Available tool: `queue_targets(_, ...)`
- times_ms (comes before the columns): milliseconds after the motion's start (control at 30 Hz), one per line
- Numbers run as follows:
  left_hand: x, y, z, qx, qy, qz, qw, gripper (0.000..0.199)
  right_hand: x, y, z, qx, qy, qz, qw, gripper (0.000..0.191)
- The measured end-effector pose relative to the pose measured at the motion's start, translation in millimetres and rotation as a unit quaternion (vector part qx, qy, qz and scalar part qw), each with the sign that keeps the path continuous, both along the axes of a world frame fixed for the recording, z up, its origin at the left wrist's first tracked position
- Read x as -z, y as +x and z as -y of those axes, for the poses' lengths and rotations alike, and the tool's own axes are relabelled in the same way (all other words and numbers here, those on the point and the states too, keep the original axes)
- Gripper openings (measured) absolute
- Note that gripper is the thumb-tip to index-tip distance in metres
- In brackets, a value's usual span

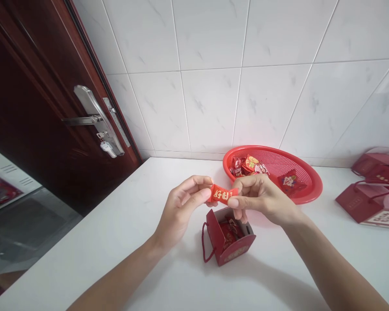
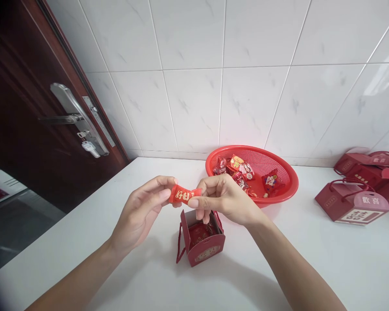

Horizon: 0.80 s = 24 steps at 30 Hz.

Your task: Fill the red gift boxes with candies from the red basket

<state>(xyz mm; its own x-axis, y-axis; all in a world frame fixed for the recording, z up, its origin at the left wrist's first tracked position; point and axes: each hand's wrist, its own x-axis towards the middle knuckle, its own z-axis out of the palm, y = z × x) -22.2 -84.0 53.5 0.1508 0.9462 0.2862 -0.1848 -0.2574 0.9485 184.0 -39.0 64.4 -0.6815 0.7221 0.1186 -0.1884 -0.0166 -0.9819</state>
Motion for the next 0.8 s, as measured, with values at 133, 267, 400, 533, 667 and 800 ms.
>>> queue_targets(133, 0.8, 0.2, -0.7, 0.015, -0.019, -0.021, 0.999, 0.02, 2.4, -1.3, 0.4, -0.012, 0.002, 0.009, 1.0, 0.028)
queue_targets(267, 1.6, 1.0, -0.2, 0.022, -0.04, -0.03, 0.999, 0.023, 5.2, -1.1, 0.0, -0.023, 0.011, 0.019, 0.999, 0.028)
queue_targets(400, 1.3, 1.3, 0.5, 0.028, -0.046, -0.062, 0.997, 0.02, 7.5, -0.1, -1.0, -0.026, 0.026, 0.03, 0.999, 0.03)
queue_targets(533, 0.8, 0.8, -0.2, 0.034, -0.037, -0.085, 0.995, 0.018, 8.7, -0.6, -0.9, -0.021, 0.043, 0.039, 0.998, 0.03)
queue_targets(667, -0.5, -0.3, -0.1, 0.043, -0.017, -0.107, 0.993, 0.016, 8.5, -1.3, 0.6, -0.009, 0.071, 0.038, 0.997, 0.029)
queue_targets(800, -0.5, -1.6, 0.6, 0.043, -0.002, -0.108, 0.993, 0.015, 8.1, -1.1, 2.6, 0.0, 0.097, 0.047, 0.994, 0.029)
